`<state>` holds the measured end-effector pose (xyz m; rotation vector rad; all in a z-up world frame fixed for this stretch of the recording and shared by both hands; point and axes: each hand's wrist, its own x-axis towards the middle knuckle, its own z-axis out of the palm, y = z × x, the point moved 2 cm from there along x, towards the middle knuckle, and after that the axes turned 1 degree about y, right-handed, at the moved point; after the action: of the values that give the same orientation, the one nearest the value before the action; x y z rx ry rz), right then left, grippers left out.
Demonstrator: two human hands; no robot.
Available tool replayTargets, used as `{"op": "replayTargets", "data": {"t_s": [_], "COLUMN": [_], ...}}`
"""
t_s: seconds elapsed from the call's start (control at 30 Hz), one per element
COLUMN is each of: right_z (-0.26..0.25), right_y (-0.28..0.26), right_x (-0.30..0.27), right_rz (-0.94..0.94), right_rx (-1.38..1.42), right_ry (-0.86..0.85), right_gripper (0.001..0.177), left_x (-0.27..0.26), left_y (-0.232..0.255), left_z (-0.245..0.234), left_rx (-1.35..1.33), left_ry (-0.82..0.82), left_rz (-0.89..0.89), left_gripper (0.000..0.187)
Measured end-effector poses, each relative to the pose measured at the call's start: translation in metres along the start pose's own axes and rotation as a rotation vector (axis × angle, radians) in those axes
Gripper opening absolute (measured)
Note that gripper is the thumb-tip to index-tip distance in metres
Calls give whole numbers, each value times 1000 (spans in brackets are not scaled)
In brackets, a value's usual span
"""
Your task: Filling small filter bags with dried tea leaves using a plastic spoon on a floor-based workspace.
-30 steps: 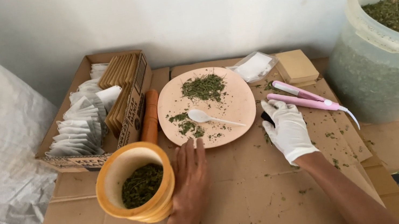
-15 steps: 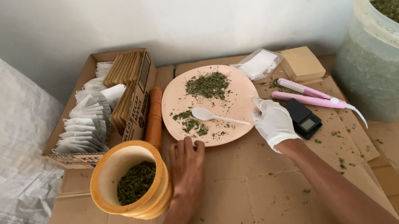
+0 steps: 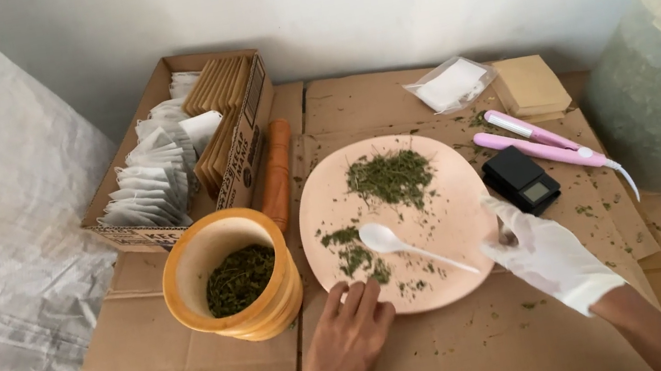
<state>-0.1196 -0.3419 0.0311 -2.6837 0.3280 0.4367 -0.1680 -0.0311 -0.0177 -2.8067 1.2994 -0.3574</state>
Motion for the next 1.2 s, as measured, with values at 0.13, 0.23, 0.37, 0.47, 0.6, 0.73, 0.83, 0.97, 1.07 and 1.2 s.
{"op": "replayTargets", "data": {"t_s": [0.13,0.23,0.37,0.47,0.6,0.73,0.83,0.97,1.07,1.2], "right_z": [-26,-31,-32,-6,5,39,29,6,-15,-27], "right_y": [-10,-30,-129,-174,-243,-257,-248,-230,-212,-180], "right_x": [-21,-15,-40,-36,-43,-8,12,9,8,5], "right_rz": [33,-65,-224,-430,-624,-1029,-527,-405,-298,-282], "right_rx": [-243,-166,-27,87,282,-322,316,604,783,1035], "right_ry": [-101,60,-45,-86,-63,209,-69,-139,-126,-56], "right_gripper": [79,66,78,78,71,18,50,36,37,35], "left_x": [4,16,22,15,-17,-44,-45,-34,-9,27], "left_y": [0,-12,-57,-97,-144,-153,-146,-135,-114,-103], "left_z": [-34,-84,-133,-161,-152,-141,-158,-171,-185,-141], "left_rx": [-180,-237,-25,-60,-218,-307,-587,-872,-960,-748], "left_ry": [215,290,403,389,404,409,444,302,330,328], "left_rz": [22,-11,-40,-166,-443,-553,-606,-821,-767,-531], "left_gripper": [24,41,22,17,31,30,36,63,78,128]}}
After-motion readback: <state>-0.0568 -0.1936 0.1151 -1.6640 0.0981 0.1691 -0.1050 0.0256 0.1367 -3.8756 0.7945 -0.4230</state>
